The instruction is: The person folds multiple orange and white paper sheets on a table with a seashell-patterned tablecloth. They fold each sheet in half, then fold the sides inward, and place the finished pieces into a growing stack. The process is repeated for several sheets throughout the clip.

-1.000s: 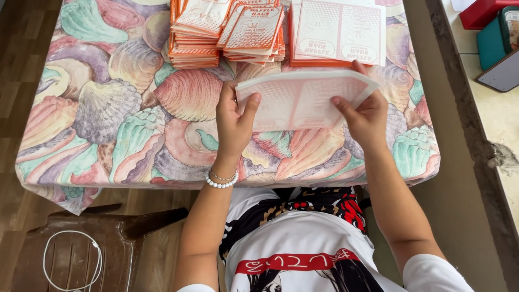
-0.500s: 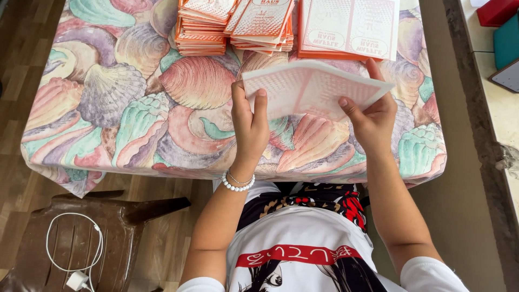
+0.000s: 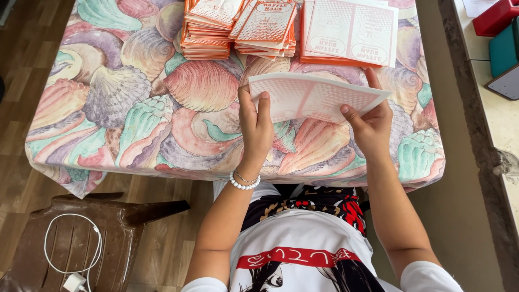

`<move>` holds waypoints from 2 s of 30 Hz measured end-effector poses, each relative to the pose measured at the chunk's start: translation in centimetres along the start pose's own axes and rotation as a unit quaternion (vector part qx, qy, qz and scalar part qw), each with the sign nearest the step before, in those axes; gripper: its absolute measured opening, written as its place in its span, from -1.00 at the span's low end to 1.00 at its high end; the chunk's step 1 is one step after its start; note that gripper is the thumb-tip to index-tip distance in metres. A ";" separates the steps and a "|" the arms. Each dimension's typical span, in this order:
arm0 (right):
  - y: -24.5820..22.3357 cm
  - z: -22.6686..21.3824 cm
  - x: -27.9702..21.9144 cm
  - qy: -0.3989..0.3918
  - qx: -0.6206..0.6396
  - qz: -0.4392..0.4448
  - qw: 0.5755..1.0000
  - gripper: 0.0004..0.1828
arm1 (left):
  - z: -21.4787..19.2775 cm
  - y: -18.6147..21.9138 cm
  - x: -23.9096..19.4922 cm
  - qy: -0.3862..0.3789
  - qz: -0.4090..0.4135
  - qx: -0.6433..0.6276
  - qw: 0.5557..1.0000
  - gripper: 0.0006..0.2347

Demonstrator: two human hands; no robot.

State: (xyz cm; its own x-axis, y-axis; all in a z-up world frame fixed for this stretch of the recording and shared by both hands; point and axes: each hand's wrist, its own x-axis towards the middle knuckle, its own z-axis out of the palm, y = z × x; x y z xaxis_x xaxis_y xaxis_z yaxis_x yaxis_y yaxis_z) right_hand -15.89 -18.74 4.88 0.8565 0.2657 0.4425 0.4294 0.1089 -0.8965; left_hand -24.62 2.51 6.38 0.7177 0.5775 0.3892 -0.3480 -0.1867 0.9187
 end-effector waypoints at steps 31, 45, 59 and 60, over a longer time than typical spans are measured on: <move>1.9 -1.6 3.9 -0.063 0.026 0.023 0.997 -0.26 | -0.3 -1.4 2.7 -0.065 0.038 -0.061 0.995 -0.82; 0.4 -1.9 3.6 -0.006 -0.197 -0.152 0.968 -0.12 | 0.2 -3.5 2.2 -0.046 0.047 -0.003 0.998 -0.65; -6.0 2.4 7.5 -0.119 -0.436 -0.354 0.818 -0.93 | 0.1 -1.1 1.3 -0.037 -0.004 -0.005 0.999 -0.88; -6.9 2.2 7.5 -0.155 -0.414 -0.325 0.836 -0.91 | 0.0 -0.7 1.0 -0.045 -0.024 -0.006 0.999 -0.87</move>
State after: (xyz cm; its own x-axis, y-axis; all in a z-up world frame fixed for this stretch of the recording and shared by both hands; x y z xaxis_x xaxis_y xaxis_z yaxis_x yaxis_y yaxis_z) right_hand -13.09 -15.36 14.33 0.3045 0.6577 0.6890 0.9362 -0.3400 -0.0892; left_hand -23.63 3.21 6.19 0.7845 0.5120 0.3498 -0.3183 -0.1516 0.9358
